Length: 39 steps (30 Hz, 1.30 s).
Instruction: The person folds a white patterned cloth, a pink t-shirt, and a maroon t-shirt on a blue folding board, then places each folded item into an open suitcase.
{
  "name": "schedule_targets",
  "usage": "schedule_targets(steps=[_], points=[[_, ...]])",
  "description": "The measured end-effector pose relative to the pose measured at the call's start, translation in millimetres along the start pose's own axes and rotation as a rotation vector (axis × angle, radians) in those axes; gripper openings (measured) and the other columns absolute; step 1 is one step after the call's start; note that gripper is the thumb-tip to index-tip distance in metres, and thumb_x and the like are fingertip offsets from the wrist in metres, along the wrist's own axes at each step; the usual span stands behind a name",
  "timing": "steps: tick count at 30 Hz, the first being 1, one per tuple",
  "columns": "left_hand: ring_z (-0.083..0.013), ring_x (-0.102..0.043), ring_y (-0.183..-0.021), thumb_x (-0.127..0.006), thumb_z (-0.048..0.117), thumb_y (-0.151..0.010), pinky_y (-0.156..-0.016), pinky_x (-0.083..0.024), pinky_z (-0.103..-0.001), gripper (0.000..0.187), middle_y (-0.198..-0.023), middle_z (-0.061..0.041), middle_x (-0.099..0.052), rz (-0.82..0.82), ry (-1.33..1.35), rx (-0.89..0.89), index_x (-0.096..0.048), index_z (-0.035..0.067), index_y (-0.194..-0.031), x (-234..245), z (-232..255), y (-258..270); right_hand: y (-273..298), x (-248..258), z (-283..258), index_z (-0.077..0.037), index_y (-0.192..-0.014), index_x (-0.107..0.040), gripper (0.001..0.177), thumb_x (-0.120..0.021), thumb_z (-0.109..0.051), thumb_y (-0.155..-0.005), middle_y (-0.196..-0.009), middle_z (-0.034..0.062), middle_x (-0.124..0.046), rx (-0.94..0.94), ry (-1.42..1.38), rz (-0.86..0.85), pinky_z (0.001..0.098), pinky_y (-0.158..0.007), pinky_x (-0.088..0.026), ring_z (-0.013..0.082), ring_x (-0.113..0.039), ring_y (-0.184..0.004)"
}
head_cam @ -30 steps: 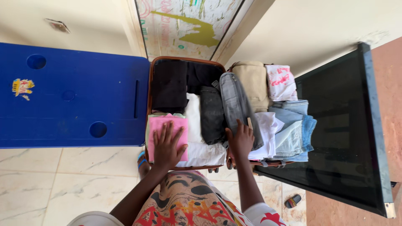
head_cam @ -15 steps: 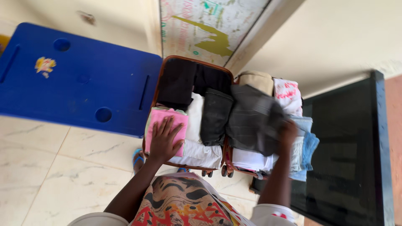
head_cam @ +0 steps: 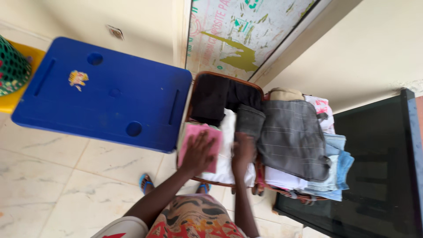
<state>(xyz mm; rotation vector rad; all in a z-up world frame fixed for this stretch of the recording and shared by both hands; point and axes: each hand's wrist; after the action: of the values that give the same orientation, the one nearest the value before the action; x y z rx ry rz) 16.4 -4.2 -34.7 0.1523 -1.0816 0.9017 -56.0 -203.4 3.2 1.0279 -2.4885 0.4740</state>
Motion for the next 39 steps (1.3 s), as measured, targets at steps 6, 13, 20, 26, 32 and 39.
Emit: schedule_targets(steps=[6,13,20,26,32,39], points=[[-0.0364,-0.035,-0.156,-0.063,0.021,-0.093,-0.129,-0.025,-0.052,0.052,-0.163,-0.019,-0.041,-0.02,0.2,-0.087,-0.054,0.009,-0.143,20,-32,0,47,-87,-26,-0.012,-0.144,-0.053,0.059,-0.067,-0.022,-0.088,-0.158,0.0221,-0.044,0.309,0.539,-0.127,0.0538,-0.112,-0.035,0.0416,-0.04,-0.144],[-0.0419,-0.044,-0.141,-0.072,0.012,-0.083,-0.116,-0.033,-0.053,0.061,-0.151,-0.025,-0.047,-0.014,0.286,-0.11,-0.055,0.003,-0.141,111,-49,0,66,-94,-97,-0.014,-0.144,-0.056,0.051,-0.066,-0.03,-0.097,-0.159,0.0211,-0.045,0.223,0.583,0.096,0.0592,-0.118,-0.027,0.0413,-0.033,-0.152],[-0.0394,-0.054,-0.133,-0.071,0.014,-0.085,-0.11,-0.042,-0.05,0.052,-0.148,-0.023,-0.052,0.123,0.168,-0.093,-0.059,0.005,-0.135,126,-102,-21,33,-169,-146,-0.013,-0.144,-0.055,0.055,-0.066,-0.021,-0.091,-0.159,0.0212,-0.042,0.309,0.517,-0.104,0.0592,-0.12,-0.025,0.041,-0.03,-0.152],[-0.0407,-0.058,-0.125,-0.07,0.015,-0.084,-0.102,-0.046,-0.05,0.051,-0.138,-0.023,-0.06,0.157,0.177,0.098,-0.06,0.001,-0.132,176,-167,-18,27,-245,-201,-0.014,-0.144,-0.055,0.062,-0.065,-0.006,-0.083,-0.157,0.0232,-0.041,0.362,0.449,-0.302,0.059,-0.12,-0.024,0.045,-0.029,-0.15],[-0.0384,-0.061,-0.118,-0.073,0.013,-0.082,-0.094,-0.051,-0.048,0.049,-0.129,-0.021,-0.064,0.14,0.187,0.155,-0.061,0.0,-0.128,219,-232,-5,35,-315,-237,-0.015,-0.142,-0.055,0.057,-0.064,-0.006,-0.087,-0.154,0.0235,-0.042,0.324,0.433,-0.445,0.0605,-0.117,-0.028,0.0453,-0.029,-0.15],[-0.0355,-0.064,-0.113,-0.074,0.01,-0.08,-0.09,-0.053,-0.046,0.045,-0.127,-0.018,-0.065,0.025,0.247,0.138,-0.063,0.003,-0.124,279,-326,40,82,-416,-272,-0.016,-0.139,-0.057,0.055,-0.068,-0.009,-0.086,-0.152,0.0243,-0.044,0.222,0.432,-0.457,0.0604,-0.114,-0.031,0.0492,-0.03,-0.145]])
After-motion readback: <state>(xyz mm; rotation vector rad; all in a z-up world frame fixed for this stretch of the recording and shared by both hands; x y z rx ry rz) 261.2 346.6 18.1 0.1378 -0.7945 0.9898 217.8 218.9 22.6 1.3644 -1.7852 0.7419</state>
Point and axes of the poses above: each hand's wrist, its own y-axis away from the middle knuckle, its own x-axis out of the back of the hand, z = x × y
